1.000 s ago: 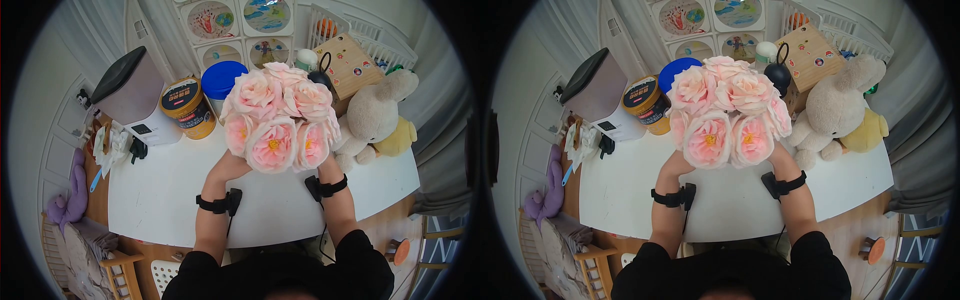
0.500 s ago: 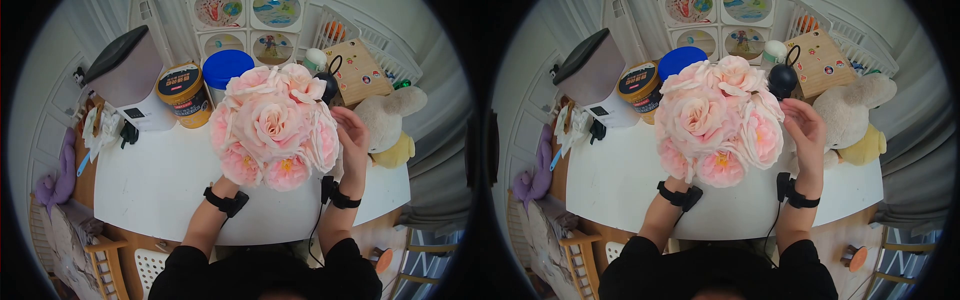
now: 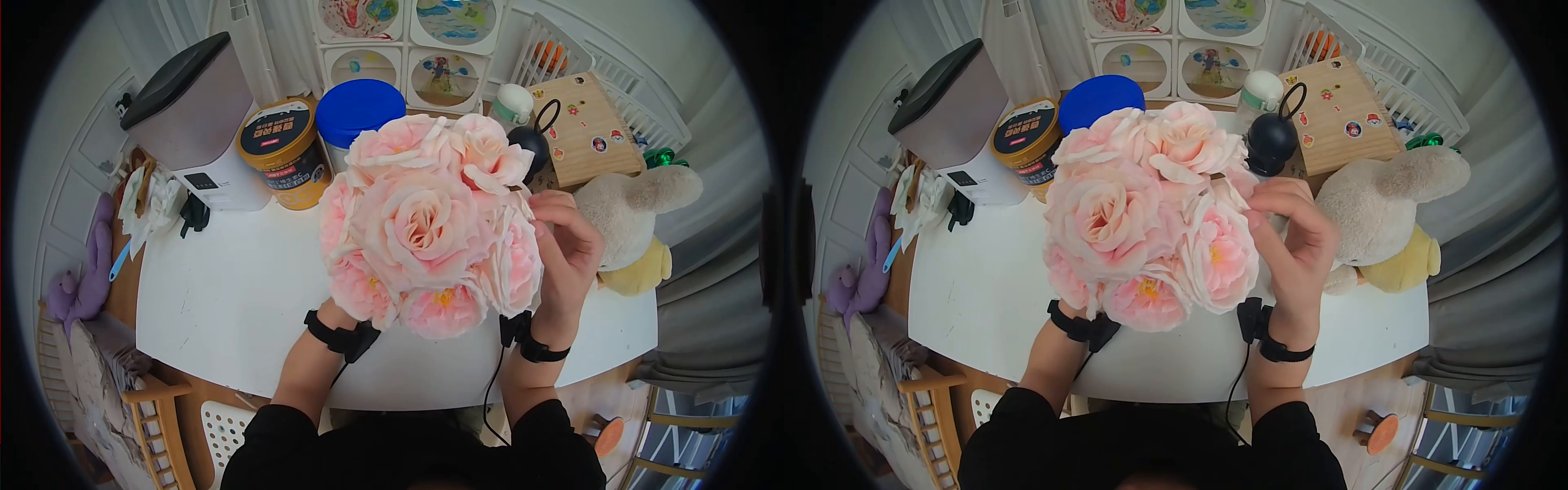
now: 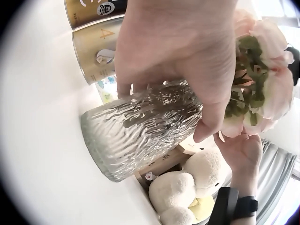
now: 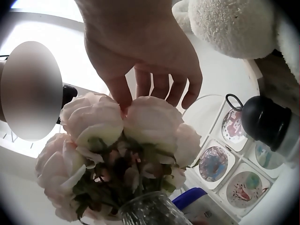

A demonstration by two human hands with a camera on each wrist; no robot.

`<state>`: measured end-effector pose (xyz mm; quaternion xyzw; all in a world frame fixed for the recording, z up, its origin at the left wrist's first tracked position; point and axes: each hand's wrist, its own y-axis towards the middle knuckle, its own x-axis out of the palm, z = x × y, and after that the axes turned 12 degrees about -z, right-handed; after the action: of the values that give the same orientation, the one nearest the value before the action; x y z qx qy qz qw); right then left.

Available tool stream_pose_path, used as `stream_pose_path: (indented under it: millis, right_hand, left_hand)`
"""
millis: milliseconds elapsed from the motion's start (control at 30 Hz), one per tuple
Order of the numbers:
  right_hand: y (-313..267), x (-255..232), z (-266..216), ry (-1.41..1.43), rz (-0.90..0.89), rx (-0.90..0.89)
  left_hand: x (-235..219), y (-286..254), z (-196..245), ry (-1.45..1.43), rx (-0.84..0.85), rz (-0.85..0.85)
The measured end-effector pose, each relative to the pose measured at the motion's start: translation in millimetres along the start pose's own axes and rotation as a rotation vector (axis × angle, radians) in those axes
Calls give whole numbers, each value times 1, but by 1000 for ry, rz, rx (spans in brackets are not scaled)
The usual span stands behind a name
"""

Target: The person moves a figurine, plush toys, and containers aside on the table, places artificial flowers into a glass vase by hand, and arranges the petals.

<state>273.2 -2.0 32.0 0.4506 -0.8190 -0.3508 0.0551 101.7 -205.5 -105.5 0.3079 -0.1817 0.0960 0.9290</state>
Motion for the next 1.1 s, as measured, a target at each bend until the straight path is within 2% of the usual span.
stream_pose_path:
  millis: [600, 700, 833, 933, 967, 1067, 1100]
  right_hand:
    - [-3, 9, -1, 130, 19, -105]
    - [0, 11, -10, 103, 105, -65]
    - [-7, 8, -25, -81, 203, -168]
    - [-11, 6, -43, -323, 2, -233]
    - [-11, 11, -52, -398, -15, -147]
    - [-4, 24, -60, -583, -62, -80]
    - [-3, 24, -59, -545, -78, -78]
  left_hand:
    - [13, 27, 16, -610, -2, 234]
    - [13, 23, 19, -627, -3, 242]
    - [20, 23, 13, -540, -11, 213]
    - [19, 27, 13, -476, -24, 186]
    - [18, 27, 14, -454, -29, 175]
    - [21, 31, 12, -384, -46, 145]
    - [22, 31, 12, -361, -51, 135]
